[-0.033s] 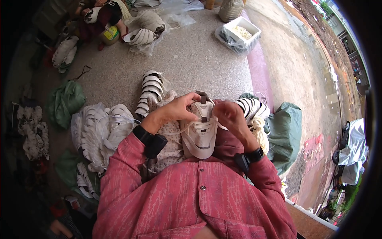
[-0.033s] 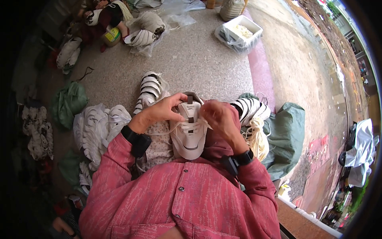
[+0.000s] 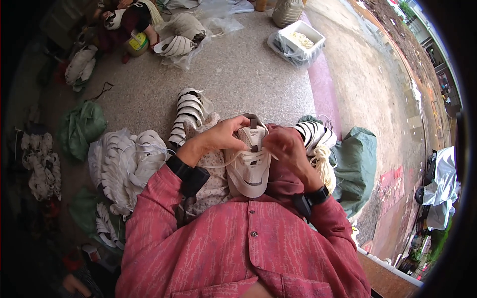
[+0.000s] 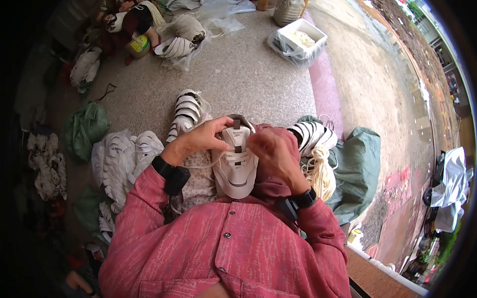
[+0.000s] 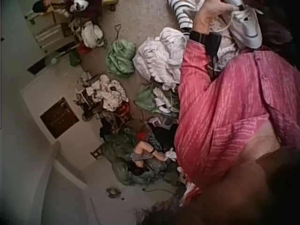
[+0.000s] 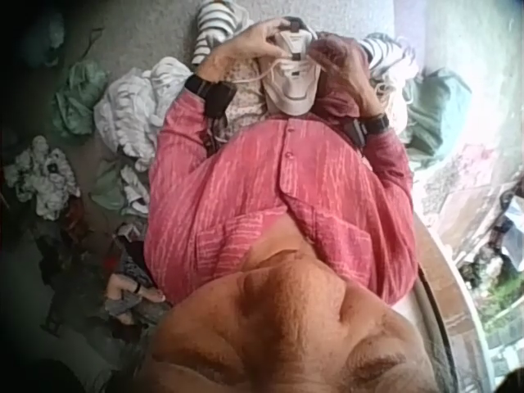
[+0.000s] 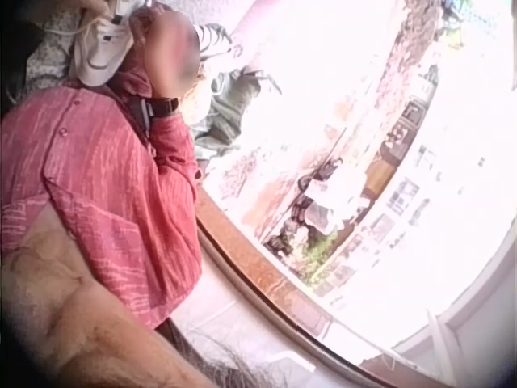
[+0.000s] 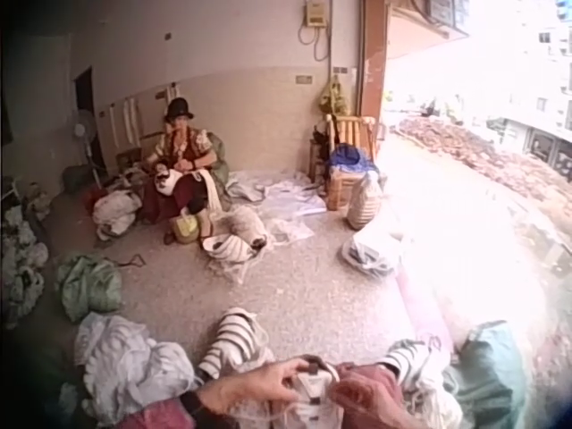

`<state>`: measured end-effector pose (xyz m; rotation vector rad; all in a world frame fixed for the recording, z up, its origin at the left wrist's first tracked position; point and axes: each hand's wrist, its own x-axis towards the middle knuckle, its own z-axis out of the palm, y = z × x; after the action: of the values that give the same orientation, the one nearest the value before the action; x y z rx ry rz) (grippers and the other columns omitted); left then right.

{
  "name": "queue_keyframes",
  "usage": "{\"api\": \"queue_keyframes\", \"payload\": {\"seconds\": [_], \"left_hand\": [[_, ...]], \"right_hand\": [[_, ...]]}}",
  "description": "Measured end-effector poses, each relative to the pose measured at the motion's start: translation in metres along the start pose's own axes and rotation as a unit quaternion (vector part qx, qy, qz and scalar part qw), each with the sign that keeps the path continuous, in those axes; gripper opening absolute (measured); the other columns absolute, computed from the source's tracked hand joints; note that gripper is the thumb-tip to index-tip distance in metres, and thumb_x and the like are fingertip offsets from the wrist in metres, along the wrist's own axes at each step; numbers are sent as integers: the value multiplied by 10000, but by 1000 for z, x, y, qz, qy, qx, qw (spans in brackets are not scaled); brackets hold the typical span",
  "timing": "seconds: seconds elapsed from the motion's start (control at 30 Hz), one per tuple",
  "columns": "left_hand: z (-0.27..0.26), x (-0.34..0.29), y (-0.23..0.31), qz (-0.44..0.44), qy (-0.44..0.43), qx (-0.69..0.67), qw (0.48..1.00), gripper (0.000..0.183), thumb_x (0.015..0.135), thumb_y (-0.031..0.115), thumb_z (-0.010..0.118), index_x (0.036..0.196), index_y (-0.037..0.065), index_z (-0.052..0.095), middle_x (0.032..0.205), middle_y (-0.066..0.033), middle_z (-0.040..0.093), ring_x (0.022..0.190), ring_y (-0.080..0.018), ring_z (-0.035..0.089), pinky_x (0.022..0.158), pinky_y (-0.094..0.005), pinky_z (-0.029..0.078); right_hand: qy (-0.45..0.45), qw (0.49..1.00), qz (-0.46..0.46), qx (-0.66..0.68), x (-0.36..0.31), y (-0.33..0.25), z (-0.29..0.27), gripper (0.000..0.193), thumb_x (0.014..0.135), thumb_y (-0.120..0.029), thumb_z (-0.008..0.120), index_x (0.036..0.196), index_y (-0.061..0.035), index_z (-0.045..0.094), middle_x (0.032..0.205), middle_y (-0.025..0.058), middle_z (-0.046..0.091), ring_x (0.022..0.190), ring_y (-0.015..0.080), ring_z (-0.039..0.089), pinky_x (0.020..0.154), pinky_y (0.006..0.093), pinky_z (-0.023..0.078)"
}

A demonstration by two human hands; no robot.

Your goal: The recorder is lacing and organizing white shoe components while sitting on the floor.

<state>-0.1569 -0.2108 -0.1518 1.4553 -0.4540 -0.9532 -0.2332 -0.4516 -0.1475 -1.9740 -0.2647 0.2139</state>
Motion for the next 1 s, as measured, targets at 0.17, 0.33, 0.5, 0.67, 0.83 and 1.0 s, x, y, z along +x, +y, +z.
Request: {"api": "queue_keyframes", "payload": {"seconds": [0.17, 0.33, 0.5, 0.67, 0.83, 1.0], "left_hand": [[4, 2, -1, -7, 22, -8, 1000, 546, 706, 24, 756, 1216, -36, 568, 1061, -67, 660, 950, -120, 607, 839, -253, 483], [2, 5, -4, -27, -3, 25, 999, 633, 721, 2, 763, 1290, -90, 500, 1130, -74, 639, 1023, -138, 601, 897, -243, 474], [10, 6, -10, -8, 80, 98, 992, 650, 690, 21, 755, 1279, -106, 509, 1116, -75, 641, 988, -116, 602, 871, -230, 477], [13, 4, -5, -4, 90, 103, 991, 646, 692, 53, 760, 1266, -110, 513, 1110, -81, 643, 983, -117, 603, 868, -233, 476], [8, 7, 0, -40, 57, 44, 997, 558, 776, 107, 713, 1264, -90, 527, 1105, -85, 645, 965, -111, 608, 848, -240, 483], [7, 15, -12, -58, 63, 18, 996, 409, 899, 208, 669, 1216, -40, 596, 1069, -62, 666, 953, -93, 602, 828, -229, 477]], "right_hand": [[22, 1000, -15, 12, -10, 4, 22, 163, 861, -38, 678, 1023, -26, 666, 860, 38, 565, 778, 125, 565, 679, 261, 461], [15, 1000, -19, 17, -7, 7, 23, 172, 857, -42, 683, 1027, -22, 667, 861, 33, 556, 785, 126, 557, 685, 263, 458], [-19, 997, -1, 70, -10, 16, 16, 167, 860, -44, 692, 1026, -27, 680, 868, 17, 545, 761, 108, 527, 668, 236, 431], [17, 995, -57, 81, -7, 23, 24, 142, 878, -30, 677, 1019, -34, 691, 853, -13, 522, 768, 75, 503, 663, 213, 407], [85, 927, 89, 353, -16, 36, -4, 199, 930, -61, 609, 1122, -19, 642, 946, 23, 606, 773, 112, 555, 679, 217, 441], [199, 535, 83, 817, -26, 115, -146, 223, 959, 0, 466, 1145, 85, 555, 1001, 163, 658, 793, 212, 629, 848, 343, 551]]}}
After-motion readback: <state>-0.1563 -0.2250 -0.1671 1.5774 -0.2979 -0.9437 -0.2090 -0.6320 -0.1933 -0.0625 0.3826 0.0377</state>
